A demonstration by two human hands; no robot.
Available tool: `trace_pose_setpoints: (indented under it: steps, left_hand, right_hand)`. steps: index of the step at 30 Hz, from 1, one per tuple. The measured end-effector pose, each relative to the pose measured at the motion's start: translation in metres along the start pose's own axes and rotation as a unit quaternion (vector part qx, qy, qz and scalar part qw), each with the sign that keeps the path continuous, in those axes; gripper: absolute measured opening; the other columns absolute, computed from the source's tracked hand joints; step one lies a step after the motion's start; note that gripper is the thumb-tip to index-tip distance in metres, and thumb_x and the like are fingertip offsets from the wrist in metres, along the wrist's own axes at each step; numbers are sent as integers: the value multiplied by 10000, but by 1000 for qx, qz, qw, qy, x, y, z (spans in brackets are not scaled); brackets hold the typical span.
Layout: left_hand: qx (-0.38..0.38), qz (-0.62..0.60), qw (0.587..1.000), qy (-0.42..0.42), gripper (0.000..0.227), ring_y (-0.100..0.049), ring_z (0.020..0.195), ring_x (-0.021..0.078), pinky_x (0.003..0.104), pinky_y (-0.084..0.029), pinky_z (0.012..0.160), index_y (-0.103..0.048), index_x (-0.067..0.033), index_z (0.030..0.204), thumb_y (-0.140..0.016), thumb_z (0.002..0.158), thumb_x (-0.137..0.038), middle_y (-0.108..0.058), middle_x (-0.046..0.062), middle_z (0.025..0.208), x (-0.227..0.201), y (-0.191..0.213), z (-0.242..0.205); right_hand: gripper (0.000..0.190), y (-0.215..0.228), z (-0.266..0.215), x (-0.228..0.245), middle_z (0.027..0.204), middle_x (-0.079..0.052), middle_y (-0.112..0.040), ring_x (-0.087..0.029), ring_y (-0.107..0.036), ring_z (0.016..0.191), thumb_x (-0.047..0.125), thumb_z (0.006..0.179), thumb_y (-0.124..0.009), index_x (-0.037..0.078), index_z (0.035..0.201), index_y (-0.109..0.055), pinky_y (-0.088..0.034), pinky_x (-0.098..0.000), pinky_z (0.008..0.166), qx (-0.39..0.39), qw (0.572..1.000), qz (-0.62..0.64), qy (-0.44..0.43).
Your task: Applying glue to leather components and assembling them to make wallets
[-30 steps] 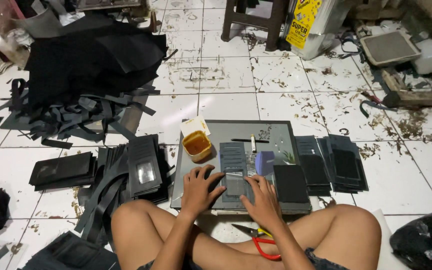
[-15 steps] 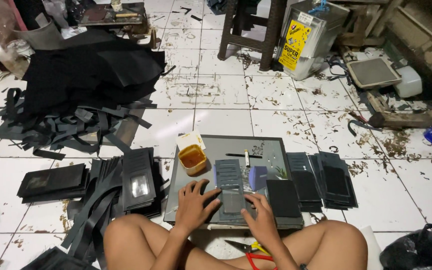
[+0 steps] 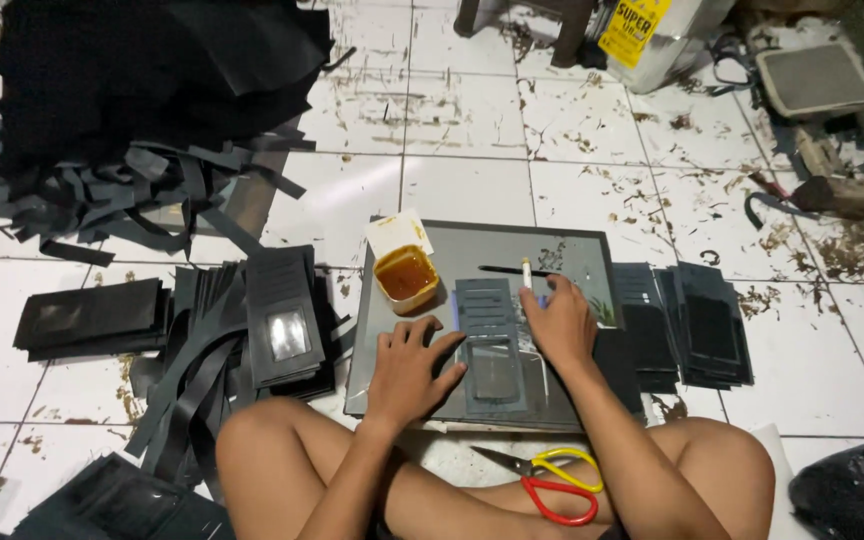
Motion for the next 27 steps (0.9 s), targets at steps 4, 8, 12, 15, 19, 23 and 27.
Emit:
trace_pose_setpoints:
  steps: [4,8,12,15,19,23,27]
  left_hand:
    - [-20,-15,1000,4,433,-501,1149,269,432,-380,897,-622,-390,1285,-638,890,-567,-538,-9,1231,2,-2,1]
    - [-36,-28,999,2,463,-511,1126,283,440,-381,887,-626,-377,1290,-666,863,-552,-548,-4,1214,3,-4,1]
    - [-61,-37,997,-7,452,-526,1120,300,447,-390,874,-641,-336,1259,-694,846,-511,-555,17,1206,4,-5,1]
    - [-72,-44,996,-4,444,-527,1122,300,446,-391,873,-641,-316,1250,-693,848,-499,-555,24,1214,5,-6,-1]
    - [-83,-70,994,-8,340,-536,1116,296,441,-390,861,-668,-283,1204,-661,906,-448,-560,24,1191,4,1,0]
    - [-86,-52,995,-20,383,-532,1120,295,434,-378,855,-659,-258,1226,-673,900,-459,-556,35,1201,5,4,0]
    - [-85,-44,995,-41,454,-518,1113,310,434,-366,823,-630,-227,1262,-658,901,-501,-533,58,1224,8,-3,1]
  right_hand:
    - [400,-8,10,5,979,-106,-715,-416,-715,1007,502,911,-703,135,1069,-691,-556,-599,854,1,998,-59,11]
    - [331,-9,2,3,897,-54,-735,-394,-731,945,458,945,-668,147,1052,-710,-551,-585,840,1,997,-79,7]
    - [135,16,-16,22,825,-145,-738,-427,-716,859,218,978,-731,95,1028,-755,-546,-518,729,-128,988,37,78]
    - [99,35,-29,47,894,-209,-722,-437,-700,869,47,992,-736,33,1086,-761,-530,-457,729,-135,968,128,171]
    - [195,54,-43,99,967,-179,-714,-401,-683,914,39,1007,-682,69,1177,-771,-515,-443,803,-33,949,196,246]
    - [178,35,-33,128,857,-100,-721,-254,-701,805,57,952,-764,83,1127,-779,-563,-343,734,-2,948,198,248]
    - [117,16,-19,149,854,-24,-727,-262,-728,810,147,943,-744,156,1056,-771,-577,-353,723,47,923,120,362]
Point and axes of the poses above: each hand's wrist, its own z-axis towards the middle knuckle, its own y-axis out of the back of the hand, x = y × z, the point moved 2 cm from there along z, towards the middle knuckle
